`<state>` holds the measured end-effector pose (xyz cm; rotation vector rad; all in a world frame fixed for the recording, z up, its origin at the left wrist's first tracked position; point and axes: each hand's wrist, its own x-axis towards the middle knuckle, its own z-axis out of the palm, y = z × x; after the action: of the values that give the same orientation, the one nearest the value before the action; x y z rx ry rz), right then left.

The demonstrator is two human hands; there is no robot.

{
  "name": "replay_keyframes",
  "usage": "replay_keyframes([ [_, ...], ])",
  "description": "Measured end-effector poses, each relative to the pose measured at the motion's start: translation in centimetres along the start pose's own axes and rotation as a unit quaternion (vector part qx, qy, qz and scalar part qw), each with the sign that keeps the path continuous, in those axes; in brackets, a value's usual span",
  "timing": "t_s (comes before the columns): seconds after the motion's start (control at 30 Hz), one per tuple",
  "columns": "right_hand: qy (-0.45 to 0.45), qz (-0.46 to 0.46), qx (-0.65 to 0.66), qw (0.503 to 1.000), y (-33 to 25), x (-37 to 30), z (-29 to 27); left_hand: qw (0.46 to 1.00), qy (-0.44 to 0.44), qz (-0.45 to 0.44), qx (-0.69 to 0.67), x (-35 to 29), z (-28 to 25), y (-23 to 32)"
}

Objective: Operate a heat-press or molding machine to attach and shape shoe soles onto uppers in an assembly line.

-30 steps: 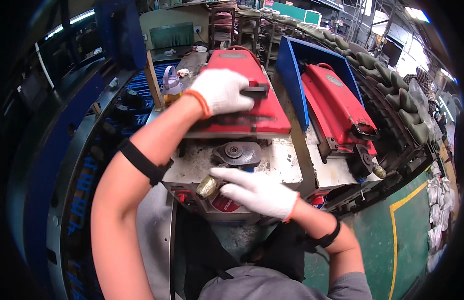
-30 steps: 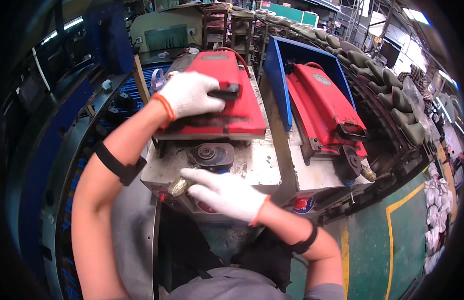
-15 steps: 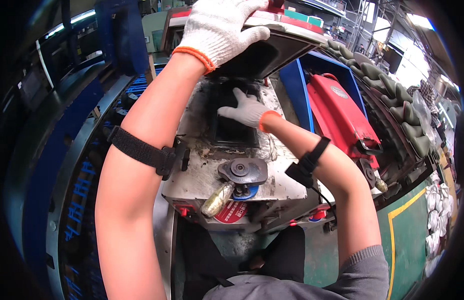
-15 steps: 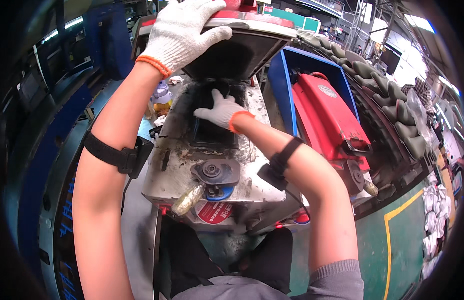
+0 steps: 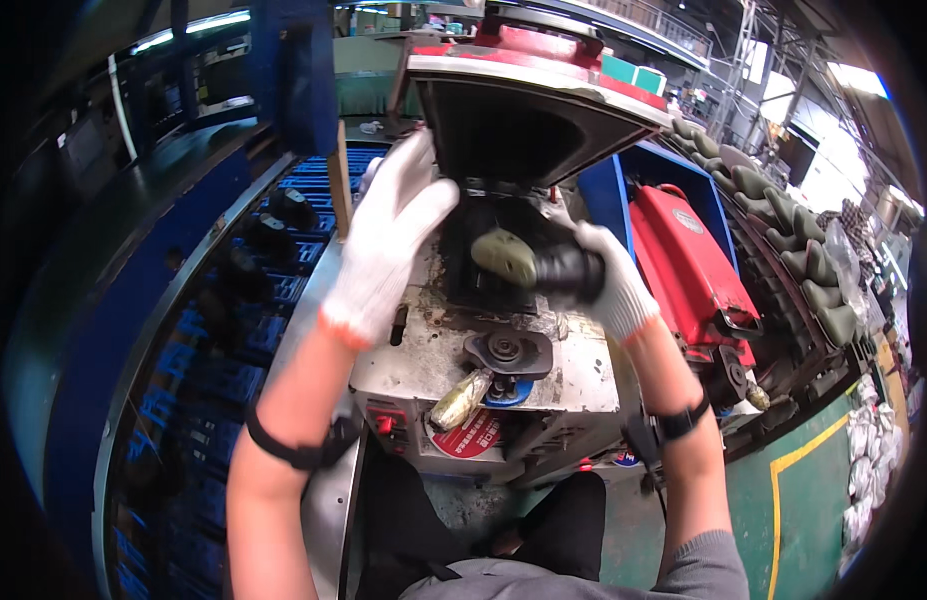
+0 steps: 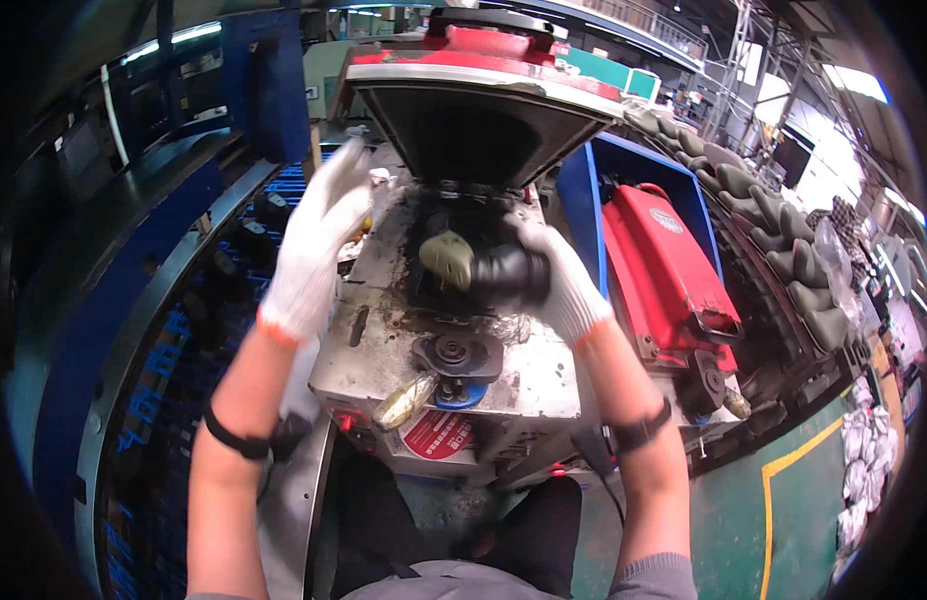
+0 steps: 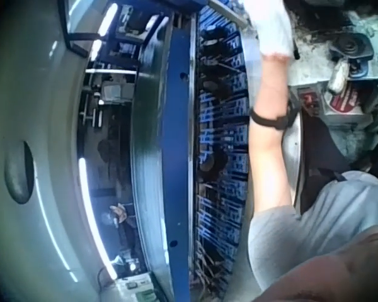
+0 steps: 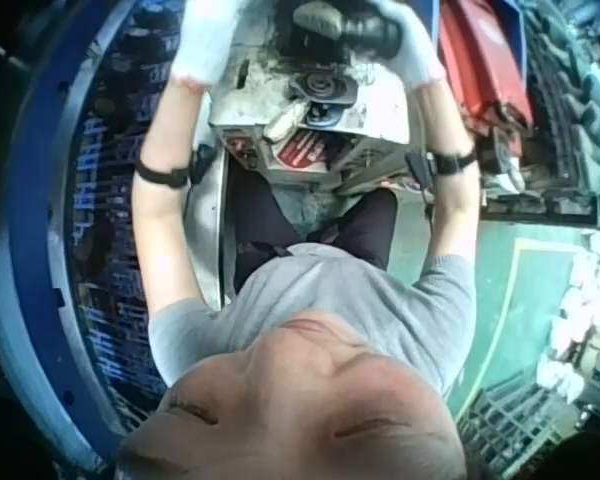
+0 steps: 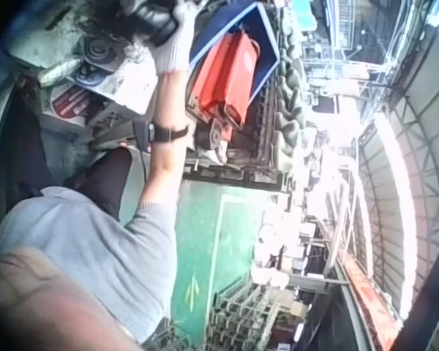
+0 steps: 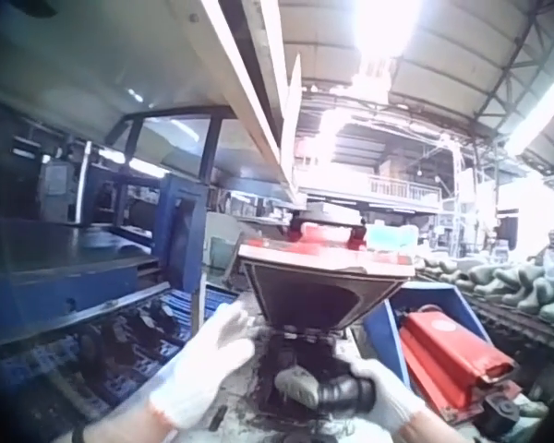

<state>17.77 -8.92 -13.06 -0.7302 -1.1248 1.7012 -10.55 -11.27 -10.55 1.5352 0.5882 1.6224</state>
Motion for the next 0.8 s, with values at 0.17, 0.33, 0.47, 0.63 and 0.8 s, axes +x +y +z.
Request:
replay_keyframes([
  [0.17, -0.05, -0.109, -0.006, 0.993, 5.0, -5.7, 8.4, 0.908, 0.115, -0.205, -0.348, -12.8, -0.2, -1.7],
  [0.33, -0.185, -0.083, -0.161, 0.966, 8.3, -7.2, 15.7, 0.881, 0.181, -0.188, -0.395, -18.8, -1.6, 1.1],
  [0.47, -0.193, -0.211, -0.602, 0.746, 9.0, -4.5, 14.5, 0.851, 0.289, -0.201, -0.39, -22.2, -8.1, 2.4],
  [0.63, -0.03, -0.278, -0.746, 0.604, 10.3, -2.0, 8.9, 0.846, 0.459, -0.246, -0.114, -23.2, -18.7, 0.0],
  [0.8, -0.007, -0.279, -0.725, 0.63, 10.4, -1.9, 9.0, 0.795, 0.552, -0.218, 0.13, -21.6, -31.7, -5.6],
])
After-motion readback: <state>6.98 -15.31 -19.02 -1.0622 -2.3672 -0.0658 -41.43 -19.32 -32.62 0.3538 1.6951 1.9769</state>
